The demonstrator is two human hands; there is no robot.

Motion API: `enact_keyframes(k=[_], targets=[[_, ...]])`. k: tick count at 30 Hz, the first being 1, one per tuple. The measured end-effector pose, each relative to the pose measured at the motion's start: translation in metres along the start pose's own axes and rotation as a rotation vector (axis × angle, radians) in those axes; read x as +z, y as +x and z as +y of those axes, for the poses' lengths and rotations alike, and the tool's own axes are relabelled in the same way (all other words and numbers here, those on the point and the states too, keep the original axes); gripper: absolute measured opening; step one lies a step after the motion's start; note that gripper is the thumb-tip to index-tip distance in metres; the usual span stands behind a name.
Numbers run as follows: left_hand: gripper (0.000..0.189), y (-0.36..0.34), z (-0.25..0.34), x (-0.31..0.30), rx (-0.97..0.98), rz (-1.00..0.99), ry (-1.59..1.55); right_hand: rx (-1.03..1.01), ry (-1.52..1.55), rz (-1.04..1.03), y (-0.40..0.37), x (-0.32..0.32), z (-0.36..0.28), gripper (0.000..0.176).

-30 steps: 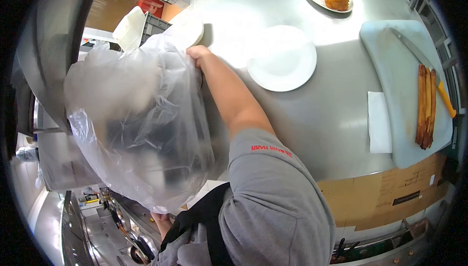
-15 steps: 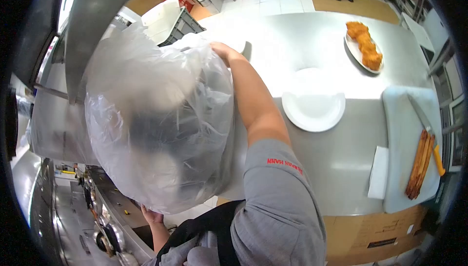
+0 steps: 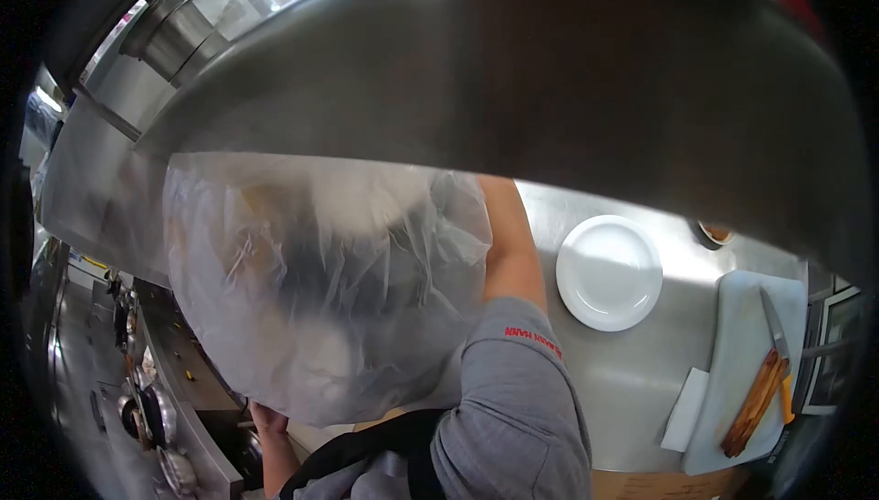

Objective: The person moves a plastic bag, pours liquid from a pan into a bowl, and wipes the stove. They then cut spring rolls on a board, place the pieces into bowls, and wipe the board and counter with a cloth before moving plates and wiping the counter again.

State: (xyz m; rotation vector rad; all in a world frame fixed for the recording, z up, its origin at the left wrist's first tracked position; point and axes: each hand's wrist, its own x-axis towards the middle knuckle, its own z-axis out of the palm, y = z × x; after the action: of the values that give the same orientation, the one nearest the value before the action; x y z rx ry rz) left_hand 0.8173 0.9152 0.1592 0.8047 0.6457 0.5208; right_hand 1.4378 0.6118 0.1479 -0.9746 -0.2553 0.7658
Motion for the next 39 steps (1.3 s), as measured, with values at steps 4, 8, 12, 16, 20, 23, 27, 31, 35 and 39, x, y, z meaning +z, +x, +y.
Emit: enact_keyframes(k=[4, 8, 12, 16, 20, 23, 27, 31, 35, 39], targets=[[0.052, 0.006, -0.004, -0.004, 0.01, 0.036, 0.013, -0.001, -0.058, 0.007, -0.005, -0.012, 0.001, 0.037], [0.05, 0.008, -0.008, 0.008, -0.014, 0.113, -0.013, -0.021, -0.127, 0.019, 0.0, -0.018, -0.004, 0.036], [0.048, 0.008, -0.012, 0.029, -0.025, 0.144, -0.046, -0.053, -0.206, 0.039, 0.011, -0.014, 0.002, 0.036], [0.048, 0.017, -0.018, 0.021, -0.018, 0.123, -0.028, -0.105, -0.33, 0.069, 0.023, 0.001, 0.016, 0.036], [0.048, 0.021, -0.022, 0.003, -0.027, 0.097, -0.018, -0.164, -0.466, 0.113, 0.035, 0.015, 0.031, 0.036], [0.048, 0.023, -0.021, 0.005, -0.018, 0.077, -0.022, -0.197, -0.541, 0.128, 0.038, 0.022, 0.032, 0.036], [0.049, 0.026, -0.024, 0.006, -0.033, 0.088, -0.021, -0.232, -0.622, 0.13, 0.038, 0.025, 0.025, 0.036], [0.048, 0.025, -0.035, -0.003, -0.106, 0.141, 0.129, -0.265, -0.694, 0.142, 0.025, 0.025, 0.019, 0.035], [0.047, 0.032, -0.039, -0.007, -0.176, 0.112, 0.06, -0.313, -0.784, 0.159, 0.003, 0.024, 0.022, 0.035], [0.047, 0.035, -0.037, 0.0, -0.194, 0.097, 0.05, -0.364, -0.884, 0.186, -0.032, 0.025, 0.032, 0.035]])
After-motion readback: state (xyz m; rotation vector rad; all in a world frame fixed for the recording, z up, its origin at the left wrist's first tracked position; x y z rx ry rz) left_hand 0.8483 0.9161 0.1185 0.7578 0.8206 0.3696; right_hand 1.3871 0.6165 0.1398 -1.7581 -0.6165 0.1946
